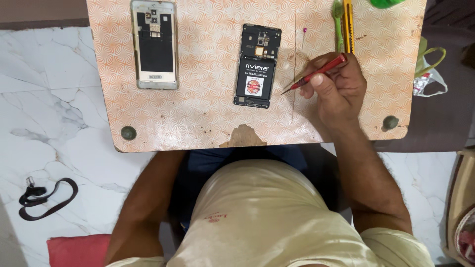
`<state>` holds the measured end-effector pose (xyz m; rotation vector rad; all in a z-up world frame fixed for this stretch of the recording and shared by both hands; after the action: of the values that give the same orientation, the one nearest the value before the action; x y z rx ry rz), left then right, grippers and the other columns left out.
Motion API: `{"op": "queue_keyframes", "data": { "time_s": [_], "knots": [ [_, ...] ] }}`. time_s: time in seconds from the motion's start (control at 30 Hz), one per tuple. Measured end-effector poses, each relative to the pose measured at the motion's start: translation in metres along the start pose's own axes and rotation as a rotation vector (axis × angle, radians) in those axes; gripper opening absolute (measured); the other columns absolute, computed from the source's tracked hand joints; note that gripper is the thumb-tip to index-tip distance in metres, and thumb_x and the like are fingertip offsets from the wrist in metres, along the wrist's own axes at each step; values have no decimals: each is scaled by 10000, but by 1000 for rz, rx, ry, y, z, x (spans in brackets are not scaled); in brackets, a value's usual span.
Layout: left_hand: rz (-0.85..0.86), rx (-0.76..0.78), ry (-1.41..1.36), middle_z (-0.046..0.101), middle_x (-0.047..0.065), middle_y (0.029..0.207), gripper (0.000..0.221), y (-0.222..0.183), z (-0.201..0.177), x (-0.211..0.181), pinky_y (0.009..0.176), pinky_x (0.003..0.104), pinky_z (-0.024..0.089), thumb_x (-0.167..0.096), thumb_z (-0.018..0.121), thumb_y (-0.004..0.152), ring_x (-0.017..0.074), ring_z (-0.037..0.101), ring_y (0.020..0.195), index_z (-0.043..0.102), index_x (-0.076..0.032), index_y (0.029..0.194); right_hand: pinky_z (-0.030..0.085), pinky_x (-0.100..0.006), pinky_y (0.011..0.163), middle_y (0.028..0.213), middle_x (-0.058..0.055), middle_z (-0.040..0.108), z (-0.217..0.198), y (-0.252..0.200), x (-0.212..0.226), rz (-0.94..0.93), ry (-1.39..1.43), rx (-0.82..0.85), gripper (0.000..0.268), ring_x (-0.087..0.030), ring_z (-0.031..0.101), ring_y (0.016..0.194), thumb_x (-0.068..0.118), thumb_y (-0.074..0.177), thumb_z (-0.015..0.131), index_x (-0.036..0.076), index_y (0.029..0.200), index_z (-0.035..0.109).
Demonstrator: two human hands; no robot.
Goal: The person removes the battery from a disassembled smartphone using a red screwdriver and a yellow plastic pry tool. They carefully pry around the battery edges, lift it out, and set it aside on the table.
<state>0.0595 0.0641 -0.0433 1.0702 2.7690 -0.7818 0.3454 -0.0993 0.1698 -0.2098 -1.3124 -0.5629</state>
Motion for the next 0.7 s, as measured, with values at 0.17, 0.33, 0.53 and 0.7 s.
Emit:
{"op": "queue_keyframes", "data": {
  "time_s": [0.17,0.33,0.53,0.7],
  "knots": [
    [-1,16,1,639,213,1304,508,-5,5,0,1007,518,469,-433,594,951,395,592,1201,652,-48,1278,544,-284,715,1028,-154,680,-2,-5,1,12,-24,-15,194,-147,606,726,124,1103,691,-8,1170,565],
    [8,14,1,638,211,1307,513,1,2,-6,1006,513,472,-442,591,953,390,594,1203,651,-49,1278,537,-279,710,1009,-151,683,-7,-5,2,15,-18,-41,189,-143,609,721,122,1099,695,-10,1144,569],
    [-13,19,12,638,208,1310,519,-7,1,2,1006,508,475,-452,589,956,385,595,1205,650,-50,1279,542,-280,716,1032,-152,682,-6,-7,-3,17,-9,-22,191,-144,616,729,122,1098,699,5,1170,566],
    [-7,19,6,637,205,1312,525,0,-1,-1,1006,503,478,-461,587,959,381,596,1207,649,-50,1280,539,-280,708,1025,-157,689,-9,-7,-3,24,-2,-30,204,-151,616,727,122,1087,699,12,1199,567]
  ]
}}
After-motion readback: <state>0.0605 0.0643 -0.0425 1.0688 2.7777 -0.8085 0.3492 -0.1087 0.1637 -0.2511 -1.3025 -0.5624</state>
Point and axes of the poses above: each hand's wrist, its own y-axis towards the middle knuckle, its own z-axis out of the palm, x = y × z, the point moved 10 cm from there along y, towards the middle knuckle
